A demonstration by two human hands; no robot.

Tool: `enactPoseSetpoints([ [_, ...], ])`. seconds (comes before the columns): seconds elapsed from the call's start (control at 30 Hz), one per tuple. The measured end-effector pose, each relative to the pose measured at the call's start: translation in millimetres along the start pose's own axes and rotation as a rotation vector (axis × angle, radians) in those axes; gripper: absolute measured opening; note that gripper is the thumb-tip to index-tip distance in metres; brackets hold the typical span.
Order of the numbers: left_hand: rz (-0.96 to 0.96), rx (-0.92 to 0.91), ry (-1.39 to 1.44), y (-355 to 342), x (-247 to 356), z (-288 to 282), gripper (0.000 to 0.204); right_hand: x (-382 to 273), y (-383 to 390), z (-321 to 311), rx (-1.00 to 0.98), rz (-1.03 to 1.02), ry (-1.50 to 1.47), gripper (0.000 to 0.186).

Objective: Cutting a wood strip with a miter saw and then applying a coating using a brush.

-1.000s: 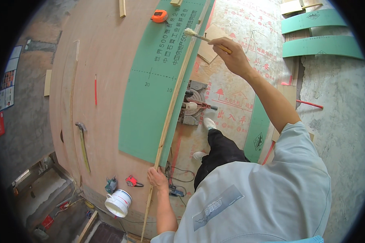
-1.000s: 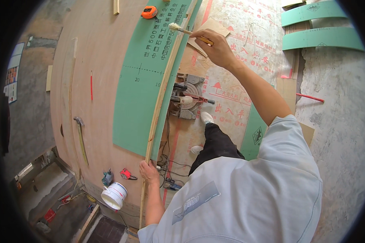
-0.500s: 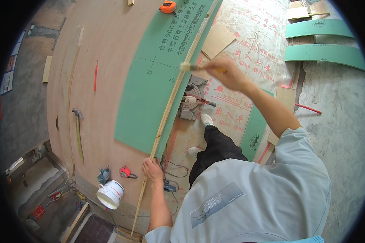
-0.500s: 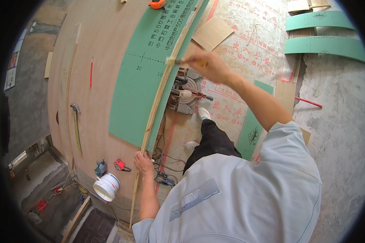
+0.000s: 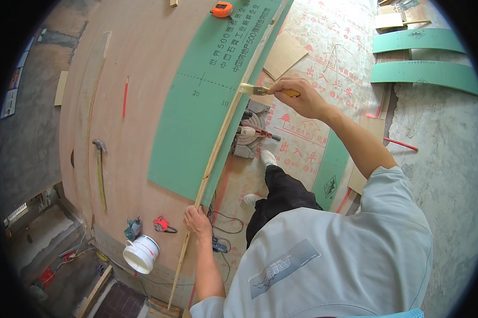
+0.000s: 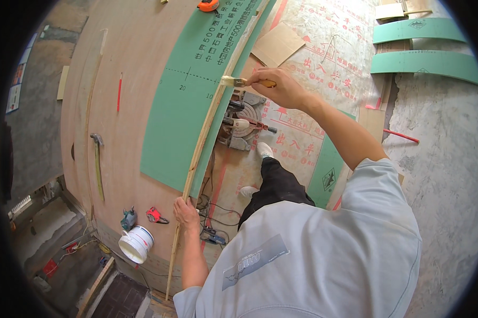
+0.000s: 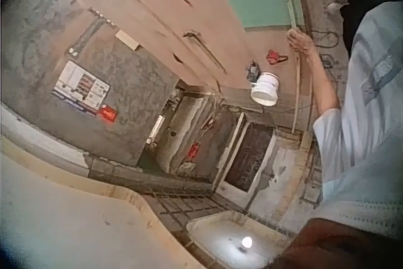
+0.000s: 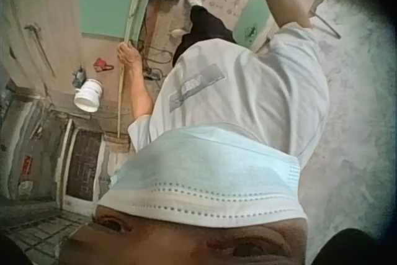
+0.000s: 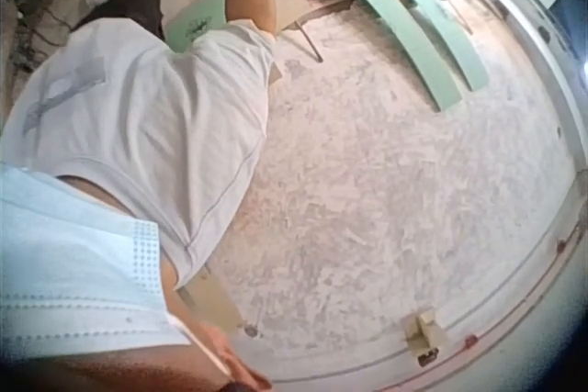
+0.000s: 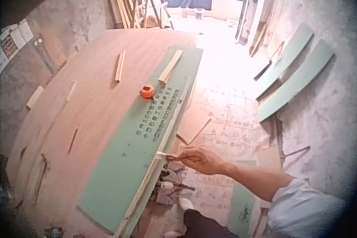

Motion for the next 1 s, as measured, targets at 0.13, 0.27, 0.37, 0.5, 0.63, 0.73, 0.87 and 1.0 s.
enactPoseSetpoints([
  [0.13, 0.009, 0.0, 0.0, -1, 1, -1, 0.024, 32, -25, -24, 0.169, 0.205, -0.203, 0.02],
  [0.27, 0.015, -0.016, 0.042, -2, 6, -3, 0.024, 68, -57, -72, 0.408, 0.253, -0.09, 0.022],
  [0.37, 0.0, -0.029, 0.035, -2, 3, 0, 0.025, 75, -49, -57, 0.369, 0.148, -0.069, 0.022],
  [0.5, -0.014, -0.007, 0.01, 4, -4, 2, 0.025, 20, -29, -41, -0.048, 0.32, -0.205, 0.021],
  [0.63, -0.003, 0.0, 0.015, 0, 0, 6, 0.027, 67, -44, -70, 0.285, 0.193, -0.312, 0.023],
  [0.73, -0.009, -0.007, 0.007, 0, 0, 5, 0.026, 96, -70, -110, 0.42, 0.3, -0.276, 0.023],
  [0.87, -0.023, -0.006, 0.007, 1, -2, 5, 0.026, 119, -97, -127, 0.401, 0.304, -0.245, 0.025],
  [1.0, -0.049, -0.047, 0.028, -1, 1, -1, 0.024, 164, -125, -158, 0.533, 0.293, -0.234, 0.024],
])
Point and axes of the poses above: each hand's wrist, its own y-axis away from the middle knuckle, its own z-axis out of the palm, x = y × z, the point moved 1 cm from there along -y, towards the middle knuckle, and after that the axes turned 4 degrees about -y, right-handed, at the moved point
